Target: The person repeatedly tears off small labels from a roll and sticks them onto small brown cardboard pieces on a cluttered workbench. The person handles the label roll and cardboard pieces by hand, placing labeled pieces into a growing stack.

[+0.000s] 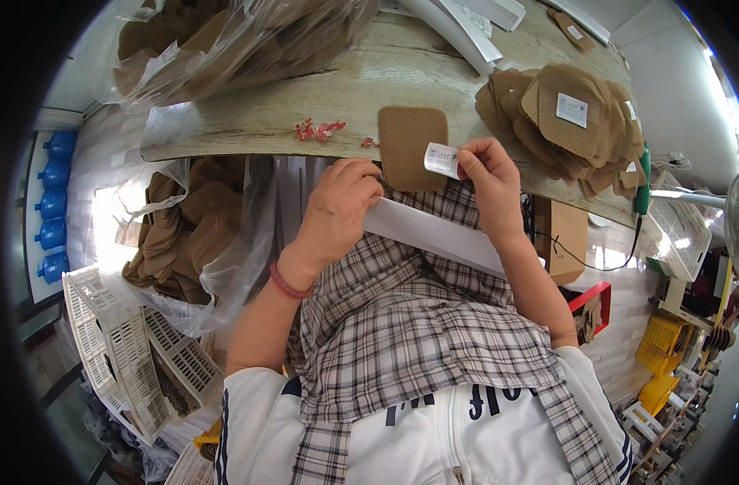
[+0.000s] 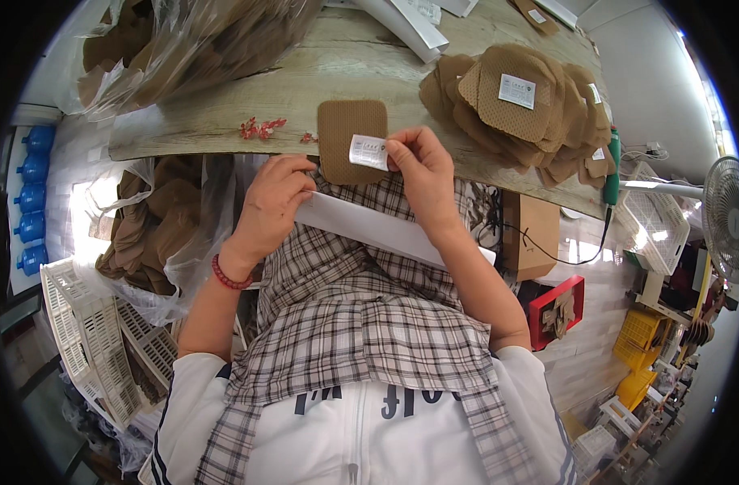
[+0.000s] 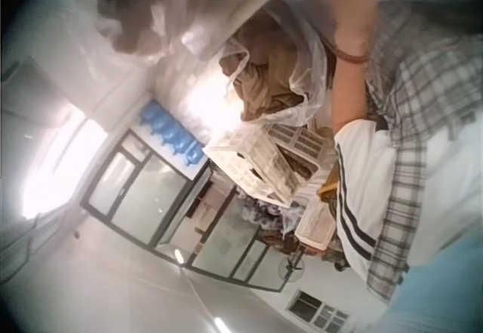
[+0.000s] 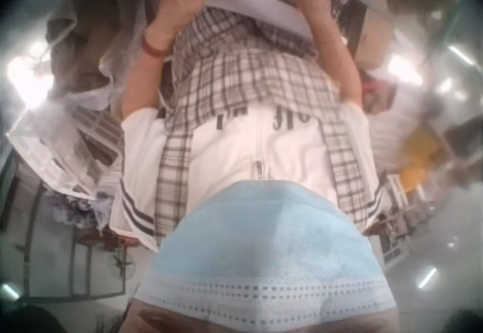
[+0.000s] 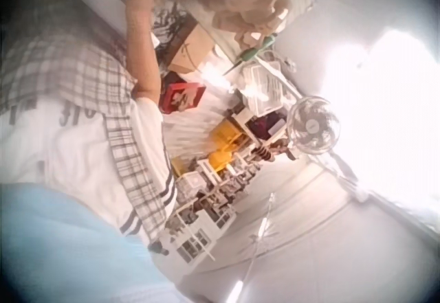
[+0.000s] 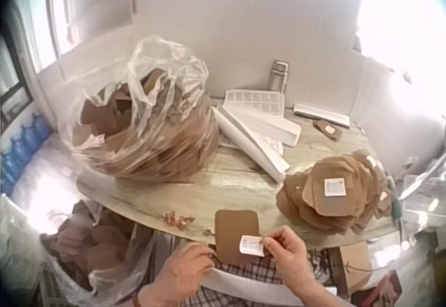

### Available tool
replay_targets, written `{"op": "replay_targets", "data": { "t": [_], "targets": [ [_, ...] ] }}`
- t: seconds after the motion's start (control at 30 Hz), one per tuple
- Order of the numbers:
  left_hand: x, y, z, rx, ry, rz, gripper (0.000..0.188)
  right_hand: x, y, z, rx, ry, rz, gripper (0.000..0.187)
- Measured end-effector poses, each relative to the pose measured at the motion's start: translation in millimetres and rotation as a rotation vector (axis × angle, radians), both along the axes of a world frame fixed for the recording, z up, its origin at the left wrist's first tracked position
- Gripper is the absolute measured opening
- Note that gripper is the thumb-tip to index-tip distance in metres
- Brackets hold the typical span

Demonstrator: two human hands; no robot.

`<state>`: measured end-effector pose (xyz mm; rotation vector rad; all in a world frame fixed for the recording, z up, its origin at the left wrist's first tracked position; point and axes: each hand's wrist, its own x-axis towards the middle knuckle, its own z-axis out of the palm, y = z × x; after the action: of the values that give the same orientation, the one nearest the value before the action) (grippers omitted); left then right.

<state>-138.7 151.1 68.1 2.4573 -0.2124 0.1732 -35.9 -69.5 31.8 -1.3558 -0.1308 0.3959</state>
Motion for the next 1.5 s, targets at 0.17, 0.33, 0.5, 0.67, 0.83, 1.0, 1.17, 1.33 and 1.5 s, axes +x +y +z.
{"op": "replay_targets", "data": {
  "t": [0.17, 0.33, 0.5, 0.67, 0.83, 1.0, 1.17, 1.33, 1.5],
  "targets": [
    [20.6, -1.7, -14.6, 0.084, -0.028, -0.127, 0.002, 43.5, 19.9, -16.1, -0.166, 0.023, 0.103, 0.009],
    [24.2, 1.6, -24.5, 0.068, 0.008, -0.15, 0.003, 45.1, 33.9, -44.4, -0.407, -0.182, 0.071, 0.01],
    [27.0, 2.4, -23.1, 0.073, 0.024, -0.149, 0.004, 42.3, 38.8, -39.1, -0.538, -0.227, 0.052, 0.01],
    [27.8, 1.9, -22.6, 0.079, 0.02, -0.146, 0.003, 40.4, 39.7, -37.1, -0.577, -0.269, 0.038, 0.01],
    [28.4, 1.7, -22.1, 0.082, 0.019, -0.149, 0.005, 36.5, 41.7, -37.2, -0.572, -0.327, 0.002, 0.008],
    [29.3, 1.5, -20.9, 0.09, 0.029, -0.151, 0.007, 35.4, 41.3, -40.0, -0.589, -0.372, -0.005, 0.007],
    [30.0, 0.3, -18.2, 0.104, 0.046, -0.155, 0.007, 32.5, 41.9, -39.1, -0.588, -0.397, -0.024, 0.007],
    [29.1, -1.1, -17.7, 0.123, 0.057, -0.16, 0.007, 32.1, 39.9, -43.5, -0.511, -0.321, -0.03, 0.008],
    [29.1, -0.8, -17.9, 0.121, 0.058, -0.163, 0.008, 31.6, 41.1, -37.2, -0.566, -0.312, -0.008, 0.006]
  ]
}}
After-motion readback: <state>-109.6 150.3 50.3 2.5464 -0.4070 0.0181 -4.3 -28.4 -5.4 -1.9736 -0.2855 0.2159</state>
